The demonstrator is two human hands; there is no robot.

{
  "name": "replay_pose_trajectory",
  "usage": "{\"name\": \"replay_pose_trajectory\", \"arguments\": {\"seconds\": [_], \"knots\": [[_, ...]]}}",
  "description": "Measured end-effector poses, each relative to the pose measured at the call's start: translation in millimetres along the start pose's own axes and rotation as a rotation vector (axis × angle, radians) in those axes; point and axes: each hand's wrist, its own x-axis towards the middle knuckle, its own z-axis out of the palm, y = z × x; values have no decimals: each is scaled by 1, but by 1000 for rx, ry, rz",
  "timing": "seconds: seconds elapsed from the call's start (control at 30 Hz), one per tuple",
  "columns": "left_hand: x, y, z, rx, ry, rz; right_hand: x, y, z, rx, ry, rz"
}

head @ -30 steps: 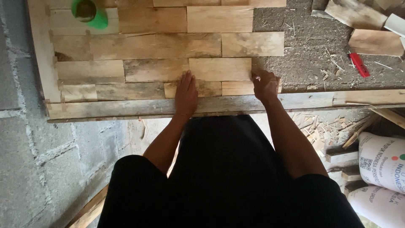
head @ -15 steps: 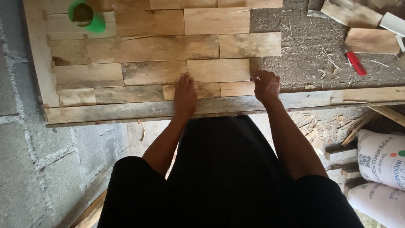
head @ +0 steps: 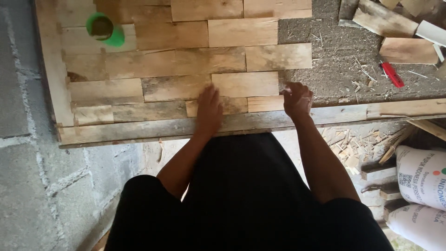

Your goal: Arranging and fitting thin wood panels on a flat surface to create a patterned floor or wall.

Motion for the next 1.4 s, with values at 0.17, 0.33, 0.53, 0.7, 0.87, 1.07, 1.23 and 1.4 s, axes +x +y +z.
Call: {"name": "replay_pose_trajectory", "arguments": {"seconds": [0.17, 0.33, 0.53, 0.7, 0.87, 1.07, 1.23, 1.4], "knots": [[35, 4, 9, -14, -118, -4, 0, 1, 3, -23, 121, 20], [74, 1, 40, 42, -266, 73, 17, 6, -5, 44, 169, 58], [114, 20, 46, 74, -317, 171, 50, 54, 11, 126, 223, 14], [131, 8, 63, 117, -278, 176, 67, 61, 8, 134, 214, -23], [141, 3, 66, 152, -351, 198, 77, 71, 16, 93, 198, -38], [142, 7, 60, 135, -345, 184, 82, 68, 10, 107, 139, 59], [138, -3, 72, 164, -367, 190, 84, 72, 13, 115, 85, 145], [146, 5, 64, 295, -498, 195, 80, 64, 5, 92, 91, 109]]}}
